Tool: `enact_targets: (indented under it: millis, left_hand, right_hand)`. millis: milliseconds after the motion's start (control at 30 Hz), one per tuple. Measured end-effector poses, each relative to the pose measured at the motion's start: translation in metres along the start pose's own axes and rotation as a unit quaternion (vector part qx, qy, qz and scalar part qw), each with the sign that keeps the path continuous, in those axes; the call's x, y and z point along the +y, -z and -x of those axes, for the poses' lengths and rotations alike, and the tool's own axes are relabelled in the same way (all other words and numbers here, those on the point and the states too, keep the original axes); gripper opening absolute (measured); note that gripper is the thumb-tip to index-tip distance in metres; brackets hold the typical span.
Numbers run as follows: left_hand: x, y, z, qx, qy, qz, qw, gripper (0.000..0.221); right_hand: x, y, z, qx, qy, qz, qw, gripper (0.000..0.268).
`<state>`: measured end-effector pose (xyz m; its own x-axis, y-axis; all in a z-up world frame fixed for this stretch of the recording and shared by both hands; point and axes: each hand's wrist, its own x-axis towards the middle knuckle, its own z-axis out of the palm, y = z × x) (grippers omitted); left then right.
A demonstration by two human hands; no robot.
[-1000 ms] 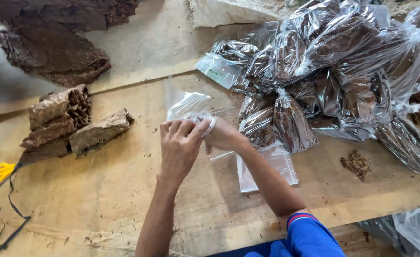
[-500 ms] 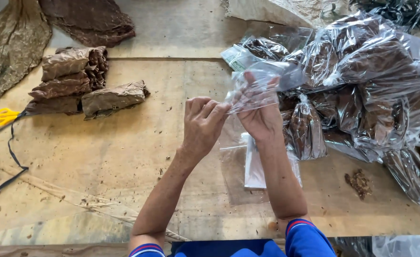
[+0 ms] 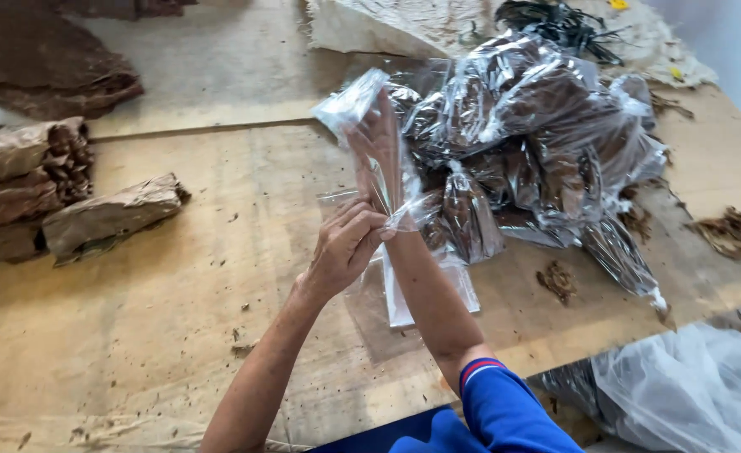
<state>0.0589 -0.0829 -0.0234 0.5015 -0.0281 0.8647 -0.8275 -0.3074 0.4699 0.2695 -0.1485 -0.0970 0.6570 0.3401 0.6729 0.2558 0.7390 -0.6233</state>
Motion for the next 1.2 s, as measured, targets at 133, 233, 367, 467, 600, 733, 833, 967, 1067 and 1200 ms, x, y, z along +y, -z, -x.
enact_targets:
  millis: [133,233,367,467,600,733,833,967,1067,1200]
  left_hand:
    - [-0.014,-0.019,0.022,-0.014,0.019,0.02,1.0,0.02]
    - [-0.018,-0.033,0.038,-0.114,0.035,0.017,0.993,0.01]
    - [-0.007,-0.018,0.02,-0.204,0.065,0.021,0.977,0.012]
    - [-0.013,-0.008,0.019,-0.237,0.081,0.038,0.967,0.017]
    - [-0.024,-0.003,0.021,-0.327,0.127,0.053,0.935,0.011]
    - [-0.039,0.022,0.016,-0.397,0.135,0.157,0.894,0.027]
    - [-0.043,0.053,0.007,-0.207,0.322,0.179,0.906,0.009]
    - [-0.071,0.056,0.014,0.126,0.459,0.176,0.862,0.064]
    - [-0.092,0.045,0.027,0.187,0.443,0.195,0.855,0.067]
    - [-0.107,0.046,0.029,0.28,0.395,0.23,0.844,0.032]
  right_hand:
    - [0.0,0.002,-0.015,0.024,0.035,0.001,0.999,0.096]
    - [-0.038,-0.01,-0.038,0.236,-0.279,-0.342,0.866,0.059]
    - [-0.045,-0.027,-0.041,0.101,-0.088,-0.197,0.971,0.053]
    - [-0.046,-0.026,-0.033,0.089,-0.162,-0.271,0.945,0.042]
    - [-0.054,-0.033,-0.021,0.03,-0.224,-0.248,0.942,0.048]
    - [-0.06,-0.036,-0.012,-0.084,-0.227,-0.232,0.942,0.065]
    - [-0.078,-0.064,-0.004,0.047,-0.258,-0.359,0.896,0.075]
    - [-0.072,-0.082,0.022,0.042,-0.252,-0.31,0.916,0.087]
    - [-0.052,-0.085,0.043,0.02,-0.268,-0.359,0.894,0.089]
    - [-0.065,-0.108,0.066,-0.04,-0.315,-0.214,0.924,0.058]
